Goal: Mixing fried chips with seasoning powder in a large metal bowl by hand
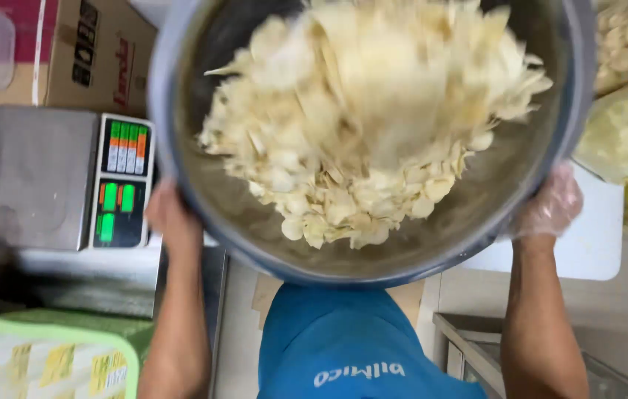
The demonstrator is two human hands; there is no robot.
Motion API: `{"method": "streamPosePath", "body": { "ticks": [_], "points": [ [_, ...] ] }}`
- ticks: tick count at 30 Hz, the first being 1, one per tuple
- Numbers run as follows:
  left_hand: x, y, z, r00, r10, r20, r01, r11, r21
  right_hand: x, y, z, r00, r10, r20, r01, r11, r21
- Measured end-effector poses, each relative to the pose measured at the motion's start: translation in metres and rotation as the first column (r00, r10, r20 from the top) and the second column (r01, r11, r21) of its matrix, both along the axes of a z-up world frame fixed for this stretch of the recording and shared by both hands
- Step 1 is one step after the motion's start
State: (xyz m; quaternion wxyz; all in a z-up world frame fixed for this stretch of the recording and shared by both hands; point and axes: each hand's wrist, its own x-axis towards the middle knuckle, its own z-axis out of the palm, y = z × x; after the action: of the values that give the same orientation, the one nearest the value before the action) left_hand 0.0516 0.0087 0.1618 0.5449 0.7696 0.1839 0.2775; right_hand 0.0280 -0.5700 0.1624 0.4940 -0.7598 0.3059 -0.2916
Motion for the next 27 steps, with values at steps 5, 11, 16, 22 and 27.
{"method": "streamPosePath", "body": {
  "ticks": [5,11,16,22,27],
  "points": [
    [0.13,0.036,-0.008,0.925,-0.141,-0.353,0.249,0.927,0.281,0.046,-0.05,-0.104,0.566,-0.044,-0.824,-0.591,0.675,-0.442],
    [0.052,-0.001,-0.065,0.924,-0.076,-0.375,0.186,0.946,0.265,0.02,-0.103,-0.129,0.394,-0.022,-0.919,-0.774,0.532,-0.344],
    [0.026,0.034,-0.047,0.904,-0.101,-0.416,0.17,0.976,0.133,0.037,-0.003,-0.064,0.341,-0.041,-0.939,-0.827,0.462,-0.321],
    [0.024,0.042,-0.094,0.928,0.009,-0.372,0.018,0.997,0.07,0.031,-0.004,-0.071,0.49,0.14,-0.861,-0.622,0.748,-0.232],
    [0.059,0.016,0.033,0.838,0.013,-0.546,0.133,0.965,0.227,0.072,-0.047,-0.048,0.332,-0.217,-0.918,-0.855,0.342,-0.39]
  ]
}}
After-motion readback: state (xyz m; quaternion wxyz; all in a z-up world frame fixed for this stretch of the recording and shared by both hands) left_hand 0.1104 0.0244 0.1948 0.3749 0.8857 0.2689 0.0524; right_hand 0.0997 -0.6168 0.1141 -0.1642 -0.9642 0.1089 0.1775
